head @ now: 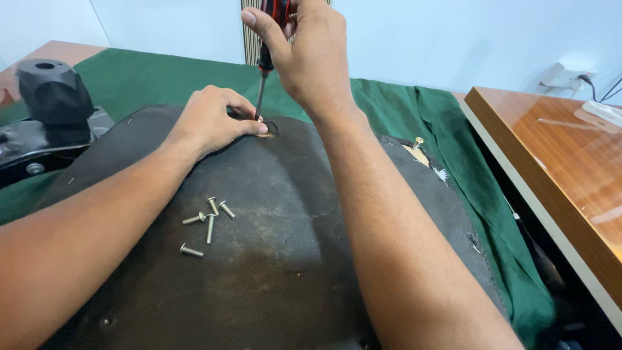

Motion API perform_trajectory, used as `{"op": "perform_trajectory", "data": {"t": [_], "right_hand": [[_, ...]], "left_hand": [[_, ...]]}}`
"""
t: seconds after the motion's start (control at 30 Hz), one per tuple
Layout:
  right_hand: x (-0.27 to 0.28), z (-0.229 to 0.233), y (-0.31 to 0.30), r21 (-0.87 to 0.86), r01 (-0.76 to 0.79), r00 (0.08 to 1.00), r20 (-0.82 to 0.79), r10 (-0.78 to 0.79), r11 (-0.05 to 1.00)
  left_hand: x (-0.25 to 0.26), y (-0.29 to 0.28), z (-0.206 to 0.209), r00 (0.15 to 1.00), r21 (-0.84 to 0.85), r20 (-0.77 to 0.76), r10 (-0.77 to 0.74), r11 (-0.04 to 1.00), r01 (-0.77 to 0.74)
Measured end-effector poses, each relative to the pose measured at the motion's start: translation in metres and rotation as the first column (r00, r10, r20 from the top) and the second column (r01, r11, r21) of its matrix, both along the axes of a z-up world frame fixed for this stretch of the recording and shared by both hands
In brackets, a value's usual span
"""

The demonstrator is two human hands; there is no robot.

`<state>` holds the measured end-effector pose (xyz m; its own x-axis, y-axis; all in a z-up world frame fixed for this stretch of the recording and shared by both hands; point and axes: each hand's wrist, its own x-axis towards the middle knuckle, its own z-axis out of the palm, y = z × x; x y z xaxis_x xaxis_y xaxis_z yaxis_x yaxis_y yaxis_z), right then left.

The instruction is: The person uses a screwdriver to tighten screws into a black upholstered chair seat. They repeatedly pick up screws from the seat surface and drive them into pre-drilled holes, securing the fabric to the frame.

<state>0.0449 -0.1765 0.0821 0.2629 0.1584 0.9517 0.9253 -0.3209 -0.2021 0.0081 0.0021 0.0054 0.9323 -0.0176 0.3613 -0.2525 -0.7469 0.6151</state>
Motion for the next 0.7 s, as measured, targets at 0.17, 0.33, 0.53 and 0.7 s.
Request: {"op": "perform_trajectory", "data": {"t": [0.17,0.33,0.53,0.7], "right_hand": [[0.002,0.007,0.001,0.038,-0.138,0.966,-0.214,0.143,0.990],[-0.001,0.010,0.012,-0.055,-0.119,0.988,-0.106,0.112,0.991],[-0.008,0.009,0.014,-0.024,-0.232,0.972,-0.040,0.231,0.972],[0.000,0.008,0.007,-0.021,-0.065,0.954,0.293,0.068,0.998]], "left_hand": [[-0.002,-0.002,0.002,0.997,-0.035,-0.081,-0.011,0.999,0.008],[-0.012,0.003,0.003,0.998,-0.027,-0.069,-0.010,1.000,0.008],[-0.021,0.004,0.004,0.996,-0.090,-0.087,-0.020,0.996,0.013],[-0.023,0.002,0.009,0.998,-0.104,-0.058,-0.010,0.995,0.004]]}}
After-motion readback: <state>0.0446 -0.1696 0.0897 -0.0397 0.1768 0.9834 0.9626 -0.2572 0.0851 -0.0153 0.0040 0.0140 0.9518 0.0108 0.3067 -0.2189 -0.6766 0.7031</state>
